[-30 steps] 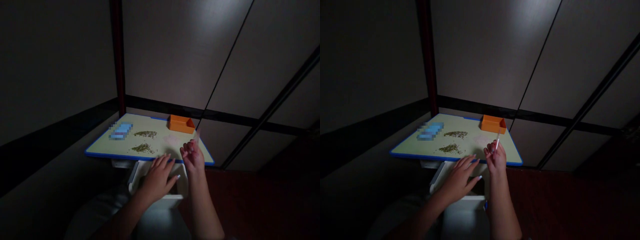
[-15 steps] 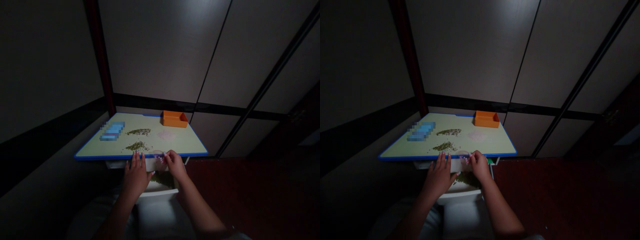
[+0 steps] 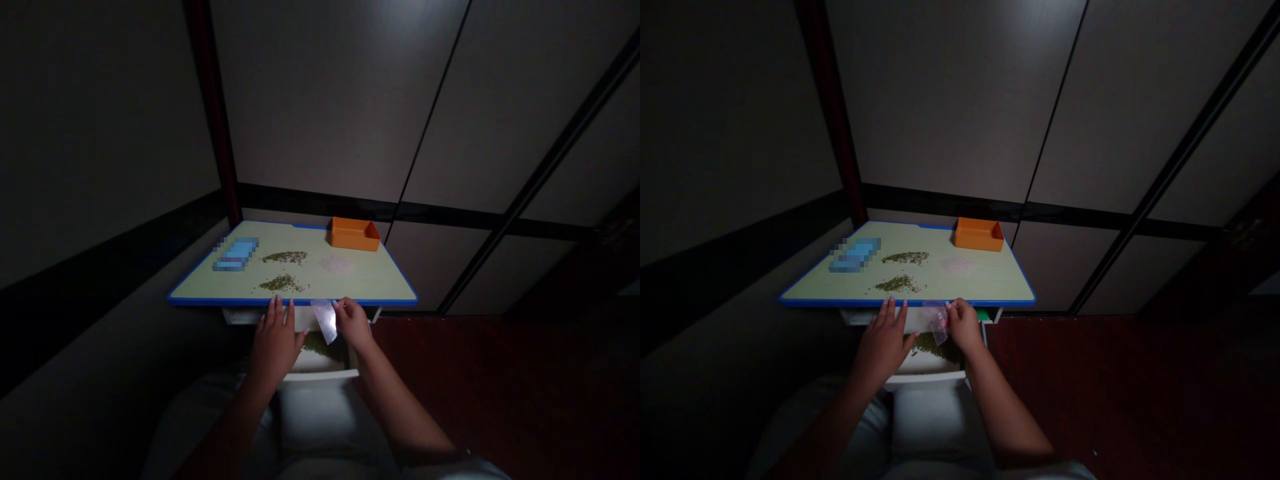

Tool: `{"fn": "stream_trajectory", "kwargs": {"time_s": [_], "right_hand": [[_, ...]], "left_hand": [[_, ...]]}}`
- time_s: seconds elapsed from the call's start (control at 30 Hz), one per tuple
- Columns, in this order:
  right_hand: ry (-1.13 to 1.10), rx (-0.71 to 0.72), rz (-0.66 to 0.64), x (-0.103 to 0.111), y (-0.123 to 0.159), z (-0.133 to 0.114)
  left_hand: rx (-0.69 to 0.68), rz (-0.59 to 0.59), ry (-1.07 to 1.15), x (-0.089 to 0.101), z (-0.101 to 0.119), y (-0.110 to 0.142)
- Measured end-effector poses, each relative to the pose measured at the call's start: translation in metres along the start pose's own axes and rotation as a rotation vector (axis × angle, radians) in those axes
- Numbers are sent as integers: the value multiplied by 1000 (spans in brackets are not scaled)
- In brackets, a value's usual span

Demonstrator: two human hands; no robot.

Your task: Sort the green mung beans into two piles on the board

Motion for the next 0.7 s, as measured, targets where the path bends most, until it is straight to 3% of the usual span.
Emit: {"fn": "stream_trajectory", "kwargs": {"time_s": [0.2,0.5,0.6,0.7], "right_hand": [[-53,8,20,1,-1,0],[-70,17,-7,1,2,-4],[-93,28,7,1,2,-3],[-114,28,25,2,1,-1]], "left_hand": [[-6,7,61,-1,3,1],[-189,38,298,-6,6,8],[-253,113,436,-2,3,10],[-250,297,614,10,-11,11]]}}
Point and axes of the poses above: each hand's wrist, its own y-axis away from the middle knuckle, its own x-axis out of the back of the hand, z = x × y, the point moved 2 cm from there along -y, towards the middle knuckle, and after that the axes turned 15 degrees about -z, right-handed, at the moved point
